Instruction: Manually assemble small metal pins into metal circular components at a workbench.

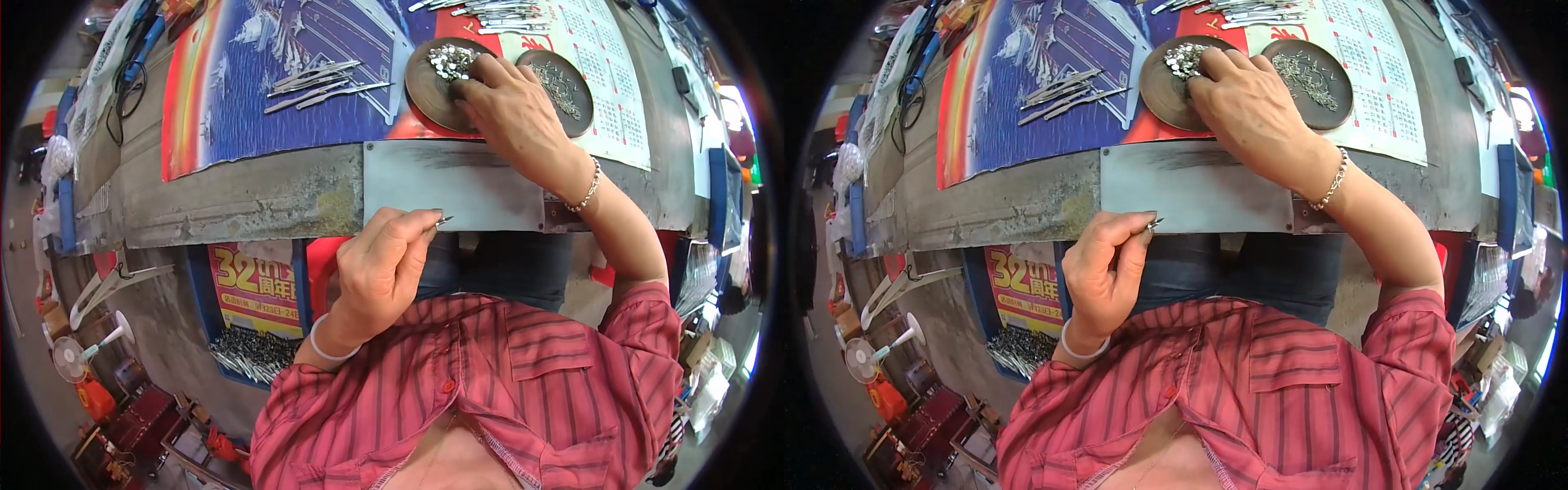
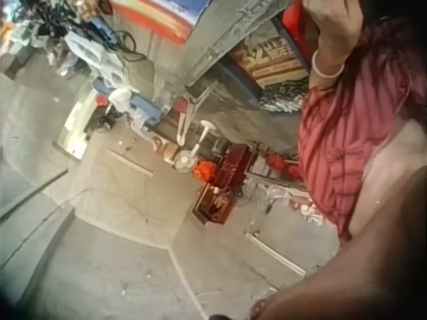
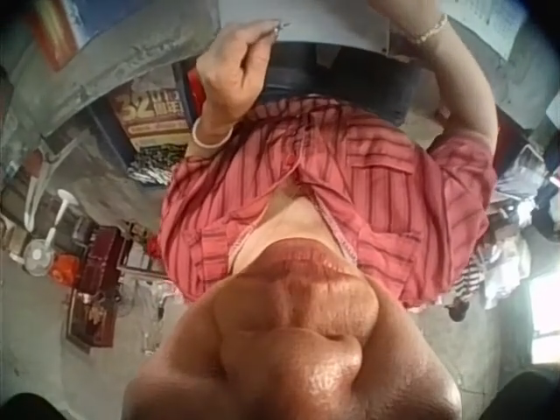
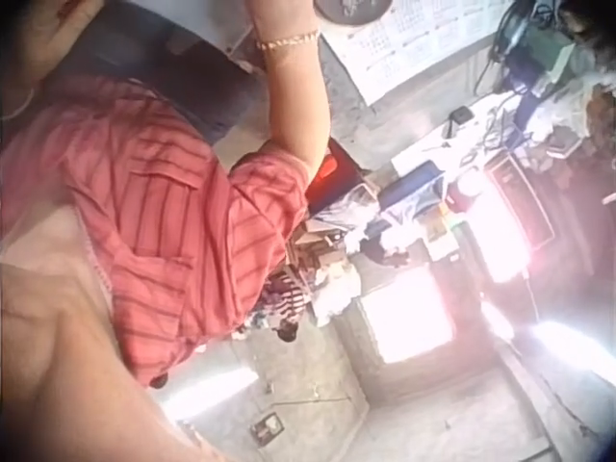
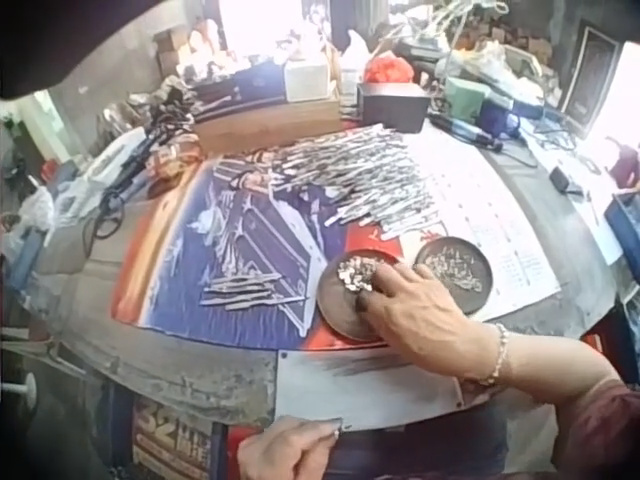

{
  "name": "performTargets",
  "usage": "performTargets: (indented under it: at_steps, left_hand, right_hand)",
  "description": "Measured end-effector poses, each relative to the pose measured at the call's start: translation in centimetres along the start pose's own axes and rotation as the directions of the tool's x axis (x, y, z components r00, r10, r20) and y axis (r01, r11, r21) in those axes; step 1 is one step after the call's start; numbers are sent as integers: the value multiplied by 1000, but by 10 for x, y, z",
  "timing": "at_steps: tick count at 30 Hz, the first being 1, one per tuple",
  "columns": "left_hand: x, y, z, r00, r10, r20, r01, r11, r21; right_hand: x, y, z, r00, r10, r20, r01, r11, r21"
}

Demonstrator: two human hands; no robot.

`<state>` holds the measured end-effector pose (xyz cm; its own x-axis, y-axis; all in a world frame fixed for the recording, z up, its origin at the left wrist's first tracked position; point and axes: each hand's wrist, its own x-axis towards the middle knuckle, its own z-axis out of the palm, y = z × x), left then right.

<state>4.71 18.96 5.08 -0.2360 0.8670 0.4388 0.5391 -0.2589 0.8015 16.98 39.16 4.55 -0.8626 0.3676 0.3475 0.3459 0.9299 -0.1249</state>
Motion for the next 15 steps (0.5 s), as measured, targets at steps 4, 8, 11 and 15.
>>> performTargets:
  at_steps: [4, 8, 11, 15]
  left_hand:
    - [-5, -2, -6, 994, -109, -24, 108, 993, -43]
    - [-12, -4, -11, 951, -307, 25, 305, 926, -224]
    - [-13, -2, -7, 904, -419, 82, 400, 765, -505]
    - [-17, -4, 0, 859, -483, 166, 461, 592, -661]
  right_hand:
    - [-1, -10, -10, 995, 33, 92, -37, 999, 39]
    - [-12, -25, -18, 991, 44, 127, -68, 978, 195]
    - [-15, -26, -15, 994, 40, 99, -53, 989, 140]
    - [-28, -44, -32, 995, 95, 29, -98, 893, 439]
